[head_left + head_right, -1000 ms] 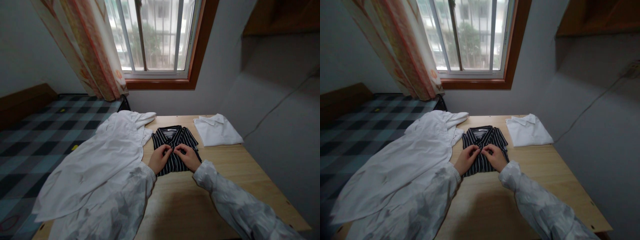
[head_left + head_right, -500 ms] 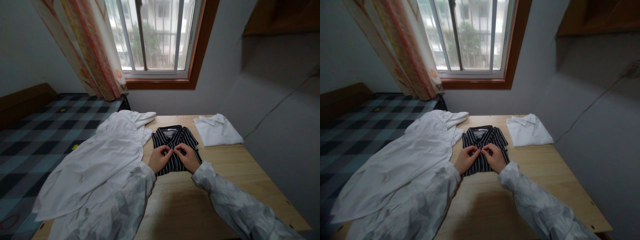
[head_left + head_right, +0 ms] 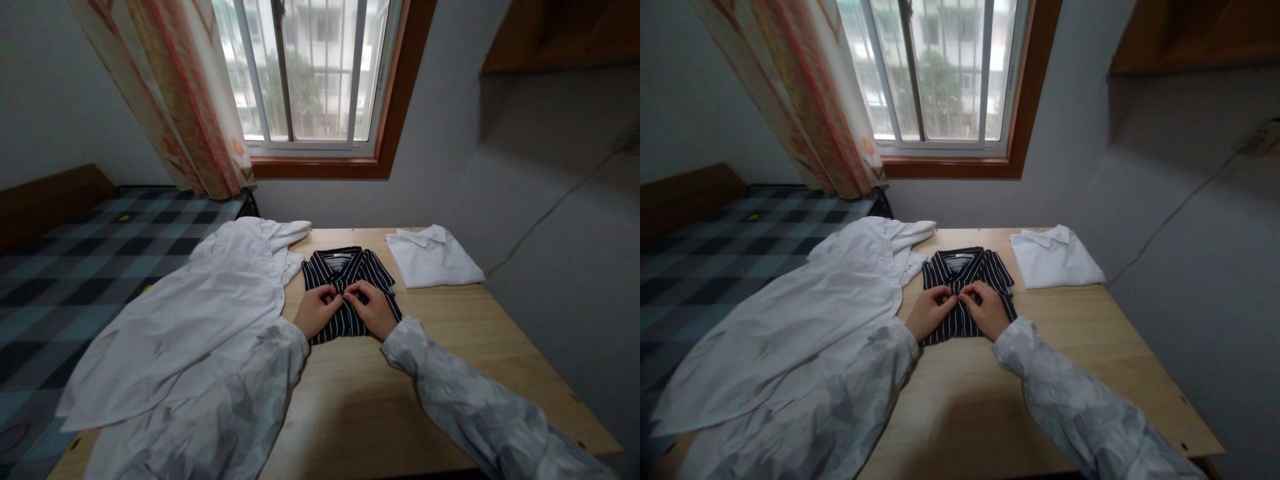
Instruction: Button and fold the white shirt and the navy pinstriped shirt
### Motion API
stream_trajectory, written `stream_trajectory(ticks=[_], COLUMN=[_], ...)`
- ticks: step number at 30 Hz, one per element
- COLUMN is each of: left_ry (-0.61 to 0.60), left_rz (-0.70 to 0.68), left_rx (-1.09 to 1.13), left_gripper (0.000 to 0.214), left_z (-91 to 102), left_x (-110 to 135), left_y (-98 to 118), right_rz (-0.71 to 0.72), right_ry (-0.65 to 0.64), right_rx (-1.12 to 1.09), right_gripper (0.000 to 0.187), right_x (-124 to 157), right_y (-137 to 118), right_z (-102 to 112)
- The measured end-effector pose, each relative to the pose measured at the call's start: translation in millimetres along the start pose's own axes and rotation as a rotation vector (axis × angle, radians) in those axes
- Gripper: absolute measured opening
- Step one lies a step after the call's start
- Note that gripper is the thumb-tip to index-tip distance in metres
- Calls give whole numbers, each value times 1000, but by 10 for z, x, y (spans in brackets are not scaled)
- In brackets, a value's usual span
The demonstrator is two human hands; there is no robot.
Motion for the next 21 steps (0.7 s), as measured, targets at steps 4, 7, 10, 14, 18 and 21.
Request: stream_trajectory(ticks=[4, 7, 10, 14, 18, 21], left_ry=[1, 5, -5, -17, -9, 3], left_rz=[-18, -47, -70, -98, -109, -111], left_rx=[14, 44, 72, 72, 87, 88], left_gripper=[24, 21, 20, 21, 22, 23], left_z=[7, 13, 21, 33, 30, 23], left_x=[-5, -3, -3, -1, 2, 5], left_y=[1, 13, 35, 65, 57, 40], right_rz=[23, 31, 33, 49, 75, 77], right_ry=[11, 8, 6, 33, 30, 22], right_rx=[-2, 2, -22, -63, -25, -17], right_gripper=[9, 11, 11, 13, 12, 12], right_x=[-11, -16, -15, 0, 14, 9], right_y=[-16, -25, -34, -56, -71, -54], right_z=[7, 7, 2, 5, 10, 12])
Point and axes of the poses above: each hand's wrist, its own x-axis away from the middle knuckle, its own z-axis out of the back of the hand, y = z × x, the point moved 3 cm from there along -x, towards the middle knuckle, and after that the axes turned 4 degrees about x, right-handed, at the moved point
